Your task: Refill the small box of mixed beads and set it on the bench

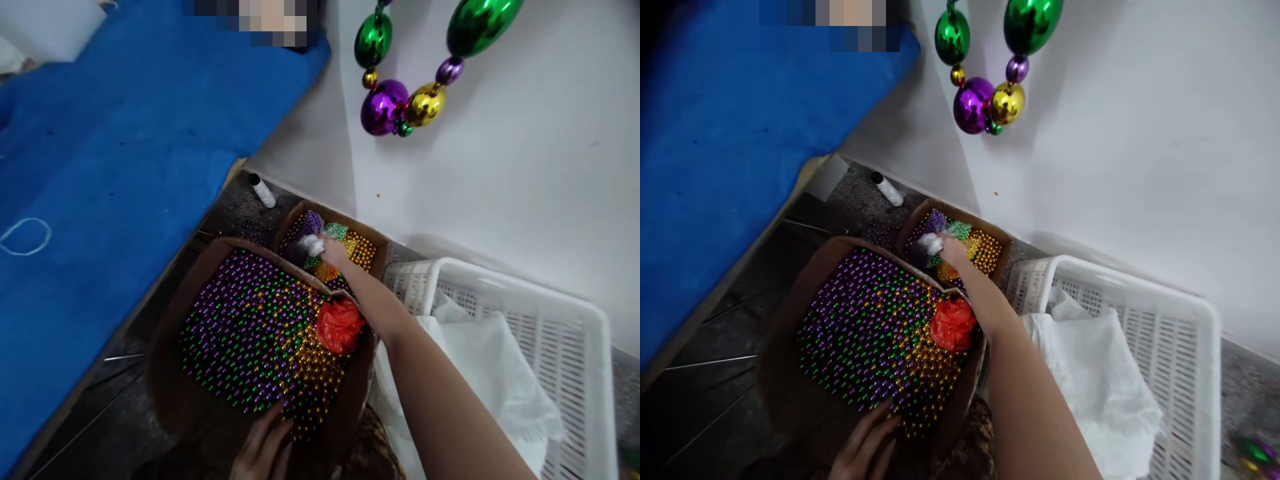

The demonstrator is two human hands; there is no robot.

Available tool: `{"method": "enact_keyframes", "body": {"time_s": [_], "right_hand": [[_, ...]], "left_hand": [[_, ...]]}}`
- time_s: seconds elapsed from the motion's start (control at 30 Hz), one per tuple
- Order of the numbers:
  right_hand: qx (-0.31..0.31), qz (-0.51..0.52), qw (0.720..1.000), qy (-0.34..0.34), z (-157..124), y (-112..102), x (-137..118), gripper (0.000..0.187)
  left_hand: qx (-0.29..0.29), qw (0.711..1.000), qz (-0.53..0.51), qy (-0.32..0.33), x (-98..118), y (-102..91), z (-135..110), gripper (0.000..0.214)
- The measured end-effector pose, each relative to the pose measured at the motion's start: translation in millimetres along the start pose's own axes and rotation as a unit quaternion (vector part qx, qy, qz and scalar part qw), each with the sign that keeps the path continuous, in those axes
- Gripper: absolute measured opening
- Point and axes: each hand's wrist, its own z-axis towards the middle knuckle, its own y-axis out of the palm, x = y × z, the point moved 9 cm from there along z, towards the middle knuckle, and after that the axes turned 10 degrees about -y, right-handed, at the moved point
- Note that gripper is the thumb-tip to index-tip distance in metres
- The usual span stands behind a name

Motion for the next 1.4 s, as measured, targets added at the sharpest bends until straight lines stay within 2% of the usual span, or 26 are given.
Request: {"method": "enact_keyframes", "body": {"time_s": [0.13,0.27,0.37,0.53,0.63,0.7,0.77,0.83,0.9,0.97,1.0,1.07,1.17,1.27,1.33,1.4], "right_hand": [[-0.015,-0.016,1.000,0.006,8.3,7.0,8.4,0.071],[-0.043,-0.026,0.999,-0.008,1.1,11.8,13.8,0.093],[-0.041,-0.036,0.998,-0.022,-13.8,13.1,18.3,0.096],[-0.060,-0.071,0.996,-0.012,-45.0,16.6,32.0,0.087],[-0.009,-0.036,0.999,-0.003,-67.7,4.2,35.8,0.078],[0.071,0.015,0.997,0.013,-93.0,-16.0,37.0,0.067],[0.157,0.061,0.985,0.031,-129.6,-40.5,33.5,0.056],[0.212,0.074,0.974,0.012,-169.5,-60.8,15.2,0.051],[0.184,0.040,0.980,-0.058,-199.7,-63.6,-21.6,0.049],[0.088,-0.040,0.987,-0.128,-218.2,-44.5,-62.1,0.052],[0.033,-0.088,0.986,-0.141,-223.9,-30.0,-76.9,0.058],[-0.057,-0.172,0.976,-0.124,-229.3,-2.3,-92.7,0.063],[-0.126,-0.219,0.963,-0.094,-232.0,22.0,-103.5,0.042],[-0.113,-0.211,0.966,-0.097,-238.6,14.6,-112.4,0.039],[-0.075,-0.185,0.976,-0.082,-246.6,-5.7,-112.4,0.041],[-0.020,-0.125,0.990,-0.067,-254.4,-30.3,-108.0,0.050]], "left_hand": [[-0.003,1.000,-0.014,-0.004,6.4,4.0,6.5,0.038],[-0.003,1.000,-0.025,-0.015,12.5,-1.6,18.0,0.040],[0.001,0.999,-0.023,-0.023,17.9,-8.3,25.4,0.039],[-0.010,0.998,-0.014,-0.060,19.6,-24.7,38.6,0.034],[0.028,0.996,0.008,-0.088,-7.8,-54.6,50.4,0.030],[0.078,0.988,0.035,-0.125,-42.9,-82.2,56.4,0.026],[0.130,0.974,0.044,-0.181,-83.5,-107.6,57.5,0.030],[0.153,0.953,0.016,-0.259,-120.6,-119.9,53.0,0.036],[0.144,0.935,-0.029,-0.323,-141.9,-115.4,46.2,0.040],[0.119,0.931,-0.064,-0.338,-141.7,-101.7,42.0,0.042],[0.103,0.936,-0.072,-0.329,-135.5,-93.9,41.1,0.041],[0.063,0.948,-0.071,-0.304,-119.7,-78.6,38.8,0.039],[-0.020,0.956,-0.052,-0.289,-100.5,-57.0,27.5,0.035],[-0.112,0.966,-0.029,-0.233,-74.8,-34.0,9.0,0.033],[-0.173,0.969,0.002,-0.177,-52.8,-15.6,-6.2,0.035],[-0.229,0.963,0.045,-0.132,-32.4,2.7,-21.6,0.040]]}}
